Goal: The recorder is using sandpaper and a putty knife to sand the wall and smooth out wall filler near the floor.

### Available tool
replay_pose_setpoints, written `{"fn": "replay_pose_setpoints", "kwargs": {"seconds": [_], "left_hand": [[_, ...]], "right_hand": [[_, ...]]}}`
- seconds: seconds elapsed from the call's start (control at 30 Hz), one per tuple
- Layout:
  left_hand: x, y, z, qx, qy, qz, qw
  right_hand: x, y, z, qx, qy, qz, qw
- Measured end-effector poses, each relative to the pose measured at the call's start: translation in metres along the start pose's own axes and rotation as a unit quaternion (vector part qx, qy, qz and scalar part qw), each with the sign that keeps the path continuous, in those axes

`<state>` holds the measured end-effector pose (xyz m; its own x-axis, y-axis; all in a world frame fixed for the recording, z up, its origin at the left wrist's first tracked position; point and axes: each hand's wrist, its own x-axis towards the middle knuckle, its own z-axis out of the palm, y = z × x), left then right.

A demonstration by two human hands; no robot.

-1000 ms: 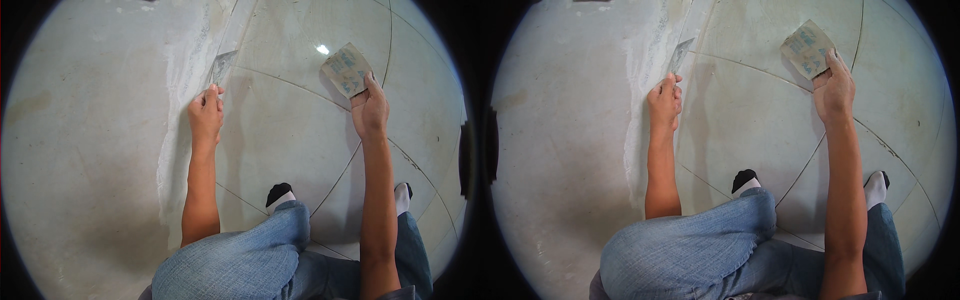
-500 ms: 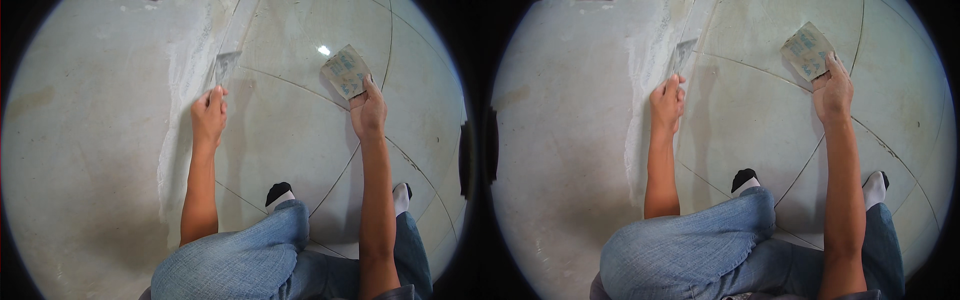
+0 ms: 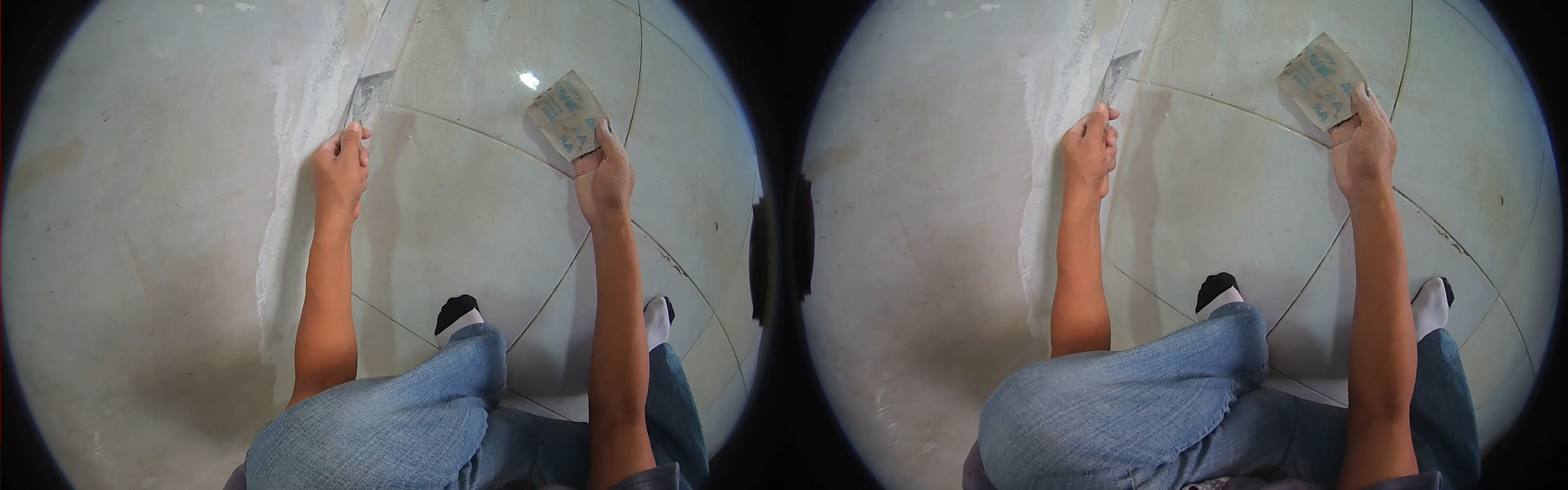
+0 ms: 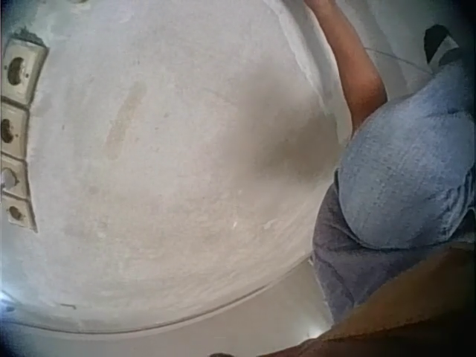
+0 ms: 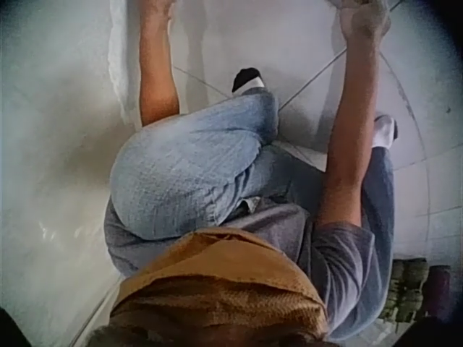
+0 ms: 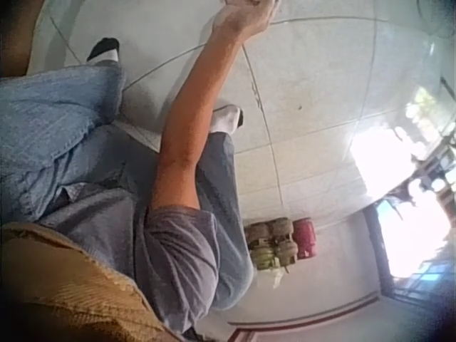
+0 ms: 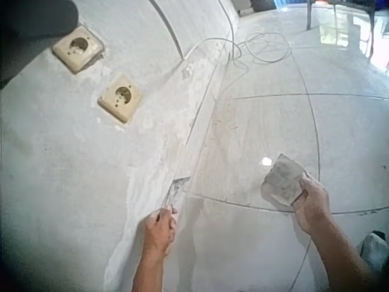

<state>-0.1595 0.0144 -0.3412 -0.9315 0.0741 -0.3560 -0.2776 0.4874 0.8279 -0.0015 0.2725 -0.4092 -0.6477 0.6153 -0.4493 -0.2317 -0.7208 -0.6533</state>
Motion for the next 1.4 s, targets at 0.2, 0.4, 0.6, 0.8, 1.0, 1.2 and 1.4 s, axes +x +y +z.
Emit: {"fn": "replay_pose_setpoints", "kwargs": {"seconds": [0.2,0.4,0.6,0.8,1.0,1.2,1.4], "left_hand": [[-0.020,-0.015,-0.007,-0.040,0.019,-0.023,0.999],[-0.046,-0.034,-0.019,-0.006,0.047,-0.029,0.998],[-0.072,-0.039,-0.030,-0.023,0.078,-0.068,0.994],[-0.058,-0.033,-0.012,0.030,-0.028,-0.018,0.999],[0.021,-0.009,0.033,0.003,-0.063,0.050,0.997],[0.066,0.014,0.064,0.000,-0.051,0.118,0.992],[0.070,0.016,0.064,-0.025,-0.049,0.077,0.995]], "right_hand": [[0.005,-0.003,0.000,0.001,-0.005,-0.002,1.000],[0.005,-0.003,0.002,0.005,0.002,-0.004,1.000],[0.002,-0.007,-0.002,0.020,-0.003,-0.001,1.000],[0.005,-0.005,-0.011,0.024,-0.005,-0.001,1.000],[0.005,-0.004,-0.006,0.027,-0.017,0.000,0.999],[0.004,-0.004,-0.006,0.019,-0.002,0.001,1.000],[0.005,0.002,-0.008,0.022,0.003,0.005,1.000]]}}
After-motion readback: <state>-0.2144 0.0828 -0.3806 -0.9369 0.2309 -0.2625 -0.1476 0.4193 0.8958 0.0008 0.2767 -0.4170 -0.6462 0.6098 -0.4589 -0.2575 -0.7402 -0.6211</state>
